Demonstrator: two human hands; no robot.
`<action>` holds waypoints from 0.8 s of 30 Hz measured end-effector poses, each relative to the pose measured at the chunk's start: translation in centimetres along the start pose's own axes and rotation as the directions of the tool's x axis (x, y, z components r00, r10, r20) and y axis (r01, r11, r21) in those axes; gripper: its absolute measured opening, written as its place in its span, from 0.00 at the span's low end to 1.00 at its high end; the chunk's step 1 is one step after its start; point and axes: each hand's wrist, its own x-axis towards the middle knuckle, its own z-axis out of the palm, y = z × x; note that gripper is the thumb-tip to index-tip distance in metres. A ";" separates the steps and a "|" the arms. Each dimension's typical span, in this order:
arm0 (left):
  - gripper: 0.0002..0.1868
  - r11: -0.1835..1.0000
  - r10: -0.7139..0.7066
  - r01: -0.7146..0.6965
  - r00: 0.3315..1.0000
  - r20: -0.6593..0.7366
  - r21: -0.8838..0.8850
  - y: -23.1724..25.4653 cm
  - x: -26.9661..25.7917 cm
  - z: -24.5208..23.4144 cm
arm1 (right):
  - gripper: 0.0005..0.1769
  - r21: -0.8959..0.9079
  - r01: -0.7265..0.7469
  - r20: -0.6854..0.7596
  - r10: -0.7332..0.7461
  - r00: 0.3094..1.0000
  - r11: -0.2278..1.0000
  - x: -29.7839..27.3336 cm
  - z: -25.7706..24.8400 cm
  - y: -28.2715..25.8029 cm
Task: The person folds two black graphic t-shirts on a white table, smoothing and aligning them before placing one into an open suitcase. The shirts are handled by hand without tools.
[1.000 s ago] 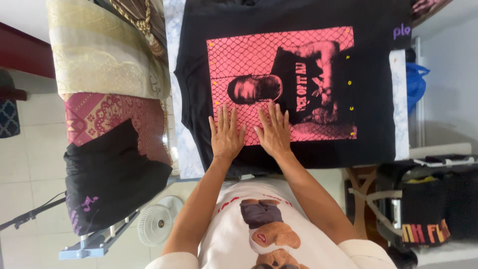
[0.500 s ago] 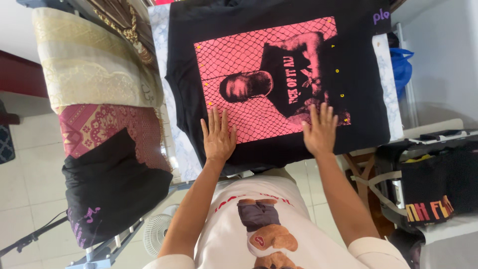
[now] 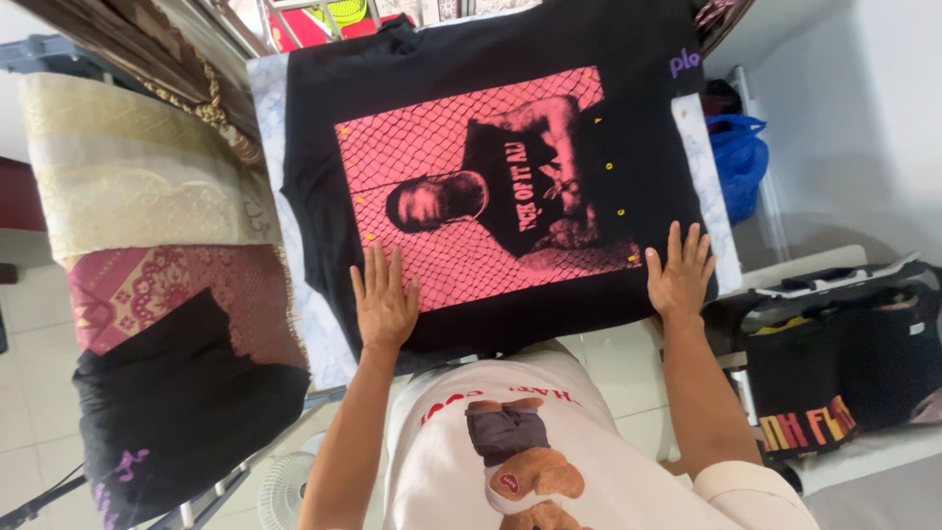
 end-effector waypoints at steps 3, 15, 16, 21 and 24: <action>0.29 0.996 -0.071 0.069 0.997 -0.027 -0.048 0.3 0.3 0.1 | 0.41 -0.019 -0.034 -0.018 0.034 0.999 0.999 1.5 -0.2 0.2; 0.32 0.986 0.126 -0.132 0.990 -0.064 -0.097 17.8 9.3 6.8 | 0.41 0.066 0.565 0.029 -0.568 0.823 0.822 4.3 0.9 -13.5; 0.33 0.991 0.111 -0.114 0.993 -0.037 -0.075 18.2 9.5 7.1 | 0.41 0.072 0.558 0.038 -0.561 0.827 0.827 4.8 1.1 -13.1; 0.35 0.997 0.078 -0.078 0.996 0.036 -0.014 18.9 9.6 7.8 | 0.40 -0.067 0.503 0.002 -0.504 0.864 0.862 8.7 0.0 -6.7; 0.34 0.997 0.069 -0.070 0.997 0.037 0.022 19.0 9.7 7.9 | 0.39 -0.043 0.441 -0.034 -0.442 0.896 0.897 10.7 -0.8 -2.5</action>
